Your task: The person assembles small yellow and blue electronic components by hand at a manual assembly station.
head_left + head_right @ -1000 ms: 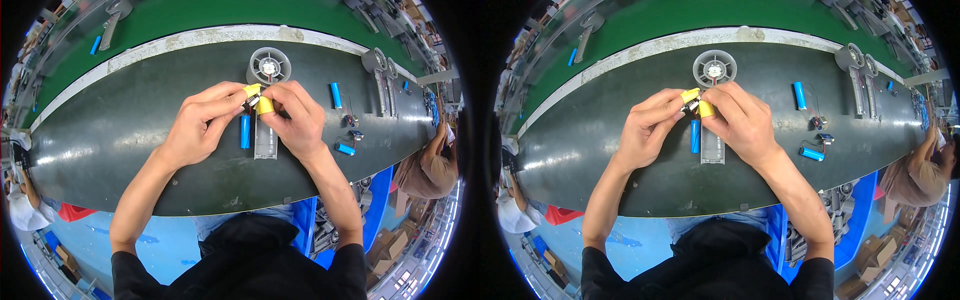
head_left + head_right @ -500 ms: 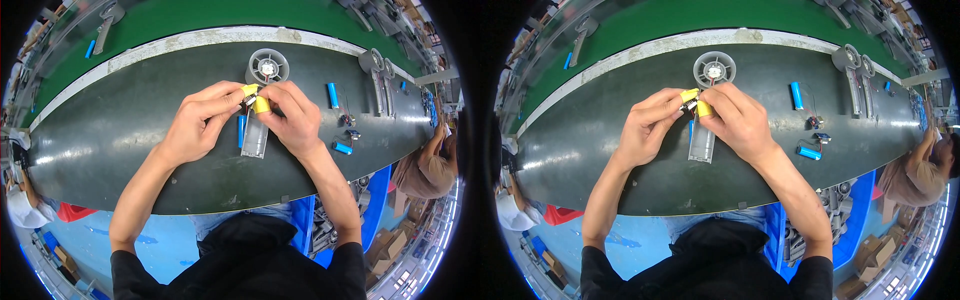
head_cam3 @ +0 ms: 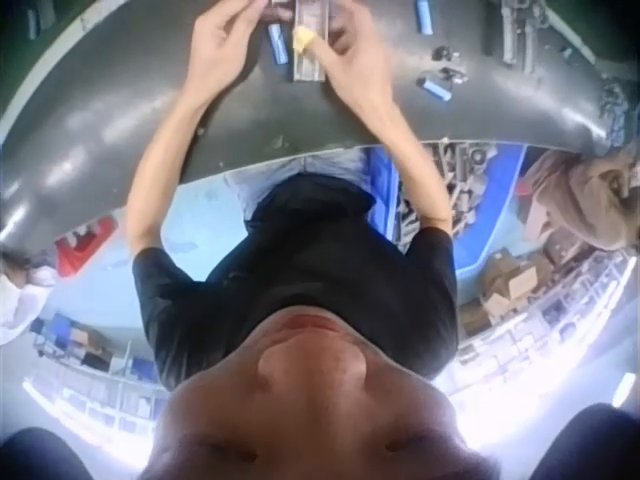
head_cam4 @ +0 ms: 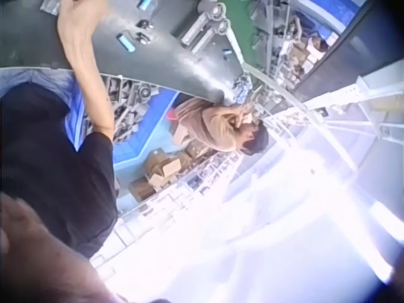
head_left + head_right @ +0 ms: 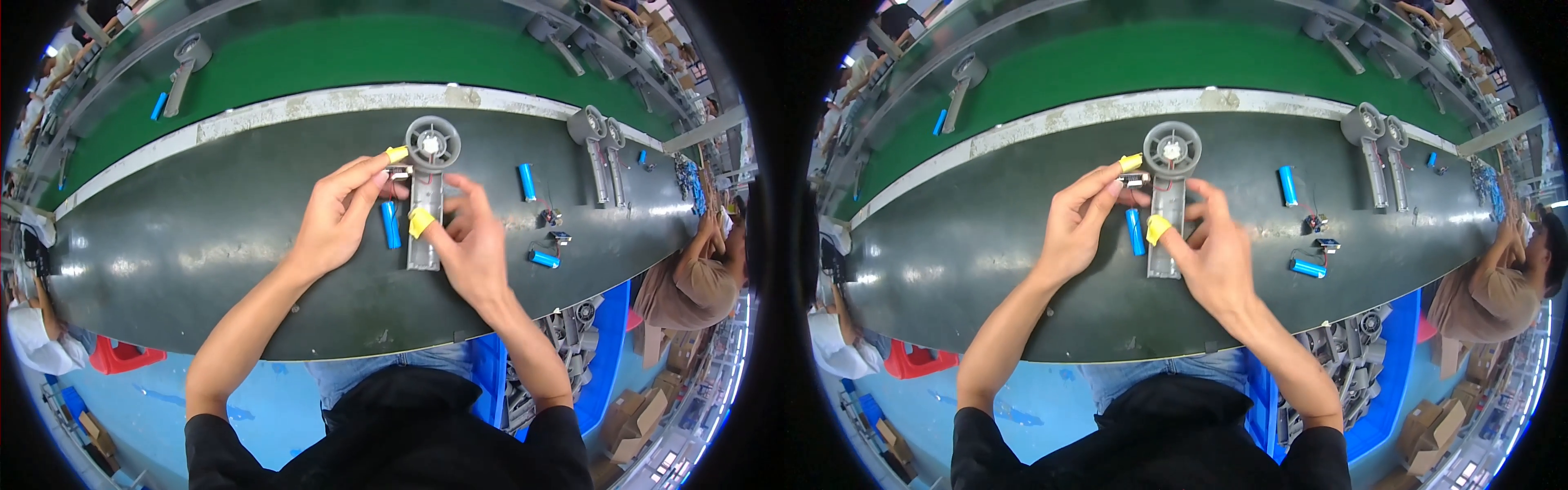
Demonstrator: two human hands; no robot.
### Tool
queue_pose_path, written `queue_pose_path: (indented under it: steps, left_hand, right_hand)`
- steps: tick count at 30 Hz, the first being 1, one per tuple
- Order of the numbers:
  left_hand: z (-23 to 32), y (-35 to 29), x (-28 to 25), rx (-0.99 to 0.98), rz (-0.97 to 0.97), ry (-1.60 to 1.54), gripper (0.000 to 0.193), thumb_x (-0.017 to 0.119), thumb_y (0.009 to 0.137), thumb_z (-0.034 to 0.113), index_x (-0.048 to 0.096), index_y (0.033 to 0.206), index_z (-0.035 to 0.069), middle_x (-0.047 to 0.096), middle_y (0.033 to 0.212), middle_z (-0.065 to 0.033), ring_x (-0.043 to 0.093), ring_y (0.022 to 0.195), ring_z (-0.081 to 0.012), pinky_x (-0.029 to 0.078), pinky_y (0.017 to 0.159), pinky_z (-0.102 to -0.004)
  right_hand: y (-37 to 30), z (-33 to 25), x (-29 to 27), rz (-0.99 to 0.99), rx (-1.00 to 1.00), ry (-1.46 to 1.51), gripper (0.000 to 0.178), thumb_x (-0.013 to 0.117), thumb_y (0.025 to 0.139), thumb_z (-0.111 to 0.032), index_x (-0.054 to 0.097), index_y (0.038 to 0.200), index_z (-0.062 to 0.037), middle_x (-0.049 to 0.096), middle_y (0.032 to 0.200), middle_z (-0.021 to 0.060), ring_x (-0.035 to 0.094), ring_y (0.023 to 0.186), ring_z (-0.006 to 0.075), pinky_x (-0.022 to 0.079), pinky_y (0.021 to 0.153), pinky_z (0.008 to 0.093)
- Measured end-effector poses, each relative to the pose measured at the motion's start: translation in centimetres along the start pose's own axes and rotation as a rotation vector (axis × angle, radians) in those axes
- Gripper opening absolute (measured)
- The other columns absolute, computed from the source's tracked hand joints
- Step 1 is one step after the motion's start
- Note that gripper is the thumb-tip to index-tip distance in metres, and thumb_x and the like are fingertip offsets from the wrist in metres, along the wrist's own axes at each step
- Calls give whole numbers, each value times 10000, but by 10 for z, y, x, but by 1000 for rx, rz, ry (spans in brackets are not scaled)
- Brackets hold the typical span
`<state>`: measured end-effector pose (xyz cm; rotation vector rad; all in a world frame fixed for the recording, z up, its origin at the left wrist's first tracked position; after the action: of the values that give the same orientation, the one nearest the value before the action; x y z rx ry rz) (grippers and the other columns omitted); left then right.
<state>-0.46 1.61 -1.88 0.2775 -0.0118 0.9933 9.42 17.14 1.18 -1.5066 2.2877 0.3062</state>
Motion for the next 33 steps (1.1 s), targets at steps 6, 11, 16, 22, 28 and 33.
queue_pose_path:
  steps: [6, 11, 16, 22, 28, 33]
  left_hand:
    - [7, 67, -26, -118, 275, 25, 301, 476, 1044, 173, 574, 1244, -31, 645, 853, -68, 574, 607, -90, 465, 582, -239]
    - [1, 160, -98, 76, 411, 326, 293, 485, 1026, 142, 589, 1226, -45, 638, 822, -50, 542, 596, -79, 432, 553, -244]
    - [-31, 210, -157, 120, 437, 526, 298, 482, 1009, 119, 616, 1228, -31, 678, 855, -71, 638, 714, -119, 504, 663, -284]
    - [-34, 182, -156, 86, 496, 916, 327, 557, 967, 118, 622, 1273, 24, 704, 1015, -135, 671, 936, -223, 499, 842, -329]
    - [-1, 149, -78, 281, 294, 986, 242, 586, 955, 117, 651, 1162, 8, 662, 1099, -117, 641, 960, -219, 491, 814, -321]
    - [-5, 127, 32, 250, -115, 799, 217, 598, 927, 116, 660, 1076, -28, 648, 1049, -174, 614, 999, -320, 485, 879, -391]
  right_hand:
    - [86, -13, 23, -115, -143, 37, 501, 605, 887, -42, 477, 1364, 41, 643, 849, 60, 595, 719, 82, 476, 643, 247]
    - [204, -39, 76, 5, -383, -57, 435, 626, 854, -119, 587, 1246, 66, 712, 912, 207, 702, 856, 320, 542, 771, 394]
    - [271, -38, 122, 94, -444, -99, 365, 636, 832, -132, 640, 1146, 54, 698, 923, 240, 671, 913, 400, 531, 853, 452]
    - [245, -20, 49, 133, -419, -252, 317, 641, 853, -167, 667, 1116, 8, 707, 995, 201, 676, 927, 366, 540, 846, 421]
    - [129, 7, -157, 410, -190, -405, 280, 579, 919, -170, 690, 1089, 23, 721, 891, 108, 677, 813, 158, 519, 733, 309]
    - [22, 59, -222, 454, 28, -152, 234, 522, 962, -109, 683, 1083, 10, 650, 794, -16, 561, 725, 42, 437, 639, 214]
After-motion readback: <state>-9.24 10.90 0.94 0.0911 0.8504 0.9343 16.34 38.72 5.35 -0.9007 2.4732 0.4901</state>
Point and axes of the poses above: each hand's wrist, its own y-axis towards the middle knuckle, its own x-axis out of the palm, z = x × y, the point moved 1 cm from there along y, towards the middle knuckle
